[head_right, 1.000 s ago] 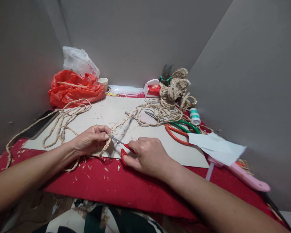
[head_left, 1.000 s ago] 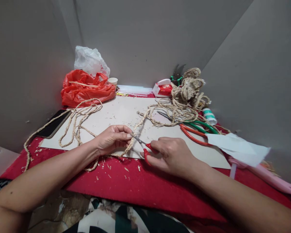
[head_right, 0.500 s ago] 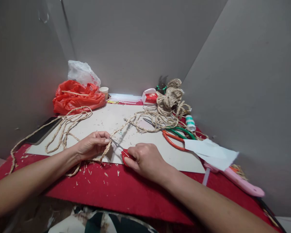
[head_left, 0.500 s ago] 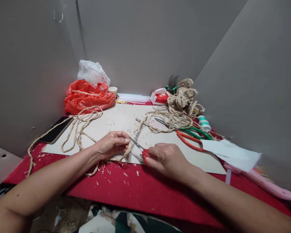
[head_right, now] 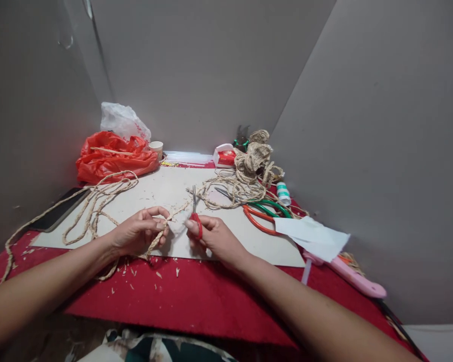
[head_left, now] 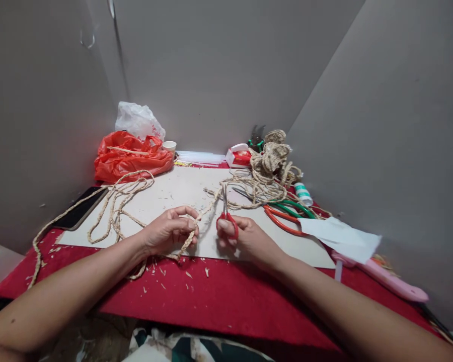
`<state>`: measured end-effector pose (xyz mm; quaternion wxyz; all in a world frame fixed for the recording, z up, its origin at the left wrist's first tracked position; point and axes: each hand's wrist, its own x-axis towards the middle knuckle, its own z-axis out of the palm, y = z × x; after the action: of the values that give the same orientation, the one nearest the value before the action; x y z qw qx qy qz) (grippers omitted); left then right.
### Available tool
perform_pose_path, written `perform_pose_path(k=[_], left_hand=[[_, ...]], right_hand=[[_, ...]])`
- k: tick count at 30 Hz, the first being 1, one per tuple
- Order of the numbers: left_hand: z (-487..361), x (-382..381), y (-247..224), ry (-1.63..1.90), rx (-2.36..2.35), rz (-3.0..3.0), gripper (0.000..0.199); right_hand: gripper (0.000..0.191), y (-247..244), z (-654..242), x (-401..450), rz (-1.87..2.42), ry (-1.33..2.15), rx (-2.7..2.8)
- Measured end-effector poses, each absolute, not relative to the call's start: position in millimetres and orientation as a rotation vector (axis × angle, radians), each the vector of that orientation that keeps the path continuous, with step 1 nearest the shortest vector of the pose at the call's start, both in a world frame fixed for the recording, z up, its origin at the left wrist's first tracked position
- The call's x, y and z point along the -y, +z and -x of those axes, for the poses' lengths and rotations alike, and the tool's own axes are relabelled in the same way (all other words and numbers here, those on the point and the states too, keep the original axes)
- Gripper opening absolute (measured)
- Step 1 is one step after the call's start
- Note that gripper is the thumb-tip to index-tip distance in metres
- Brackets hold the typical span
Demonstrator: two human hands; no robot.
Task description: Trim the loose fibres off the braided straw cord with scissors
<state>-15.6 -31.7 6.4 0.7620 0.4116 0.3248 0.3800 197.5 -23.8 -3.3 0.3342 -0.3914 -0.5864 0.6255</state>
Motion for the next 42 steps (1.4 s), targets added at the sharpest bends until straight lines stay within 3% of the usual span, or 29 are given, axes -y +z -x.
perform_pose_path(k=[4,11,29,42], left_hand=[[11,37,7,0.740,-0.744,-1.040,0.025],[8,38,-2,0.636,-0.833,-1.154,0.021],[10,35,3,0.547,-0.703,-0.961,0.020],[4,44,6,0.461,-0.964,-1.296,0.027]], right_hand=[[0.038,-7,-197,18,0.907,1.852,1.258],[0.030,-3,-195,15,0.843,1.867,0.937],[0.031,-11,-197,17,0.944,1.531,1.274],[0.030,-5,-197,29,0.961,1.252,1.520]])
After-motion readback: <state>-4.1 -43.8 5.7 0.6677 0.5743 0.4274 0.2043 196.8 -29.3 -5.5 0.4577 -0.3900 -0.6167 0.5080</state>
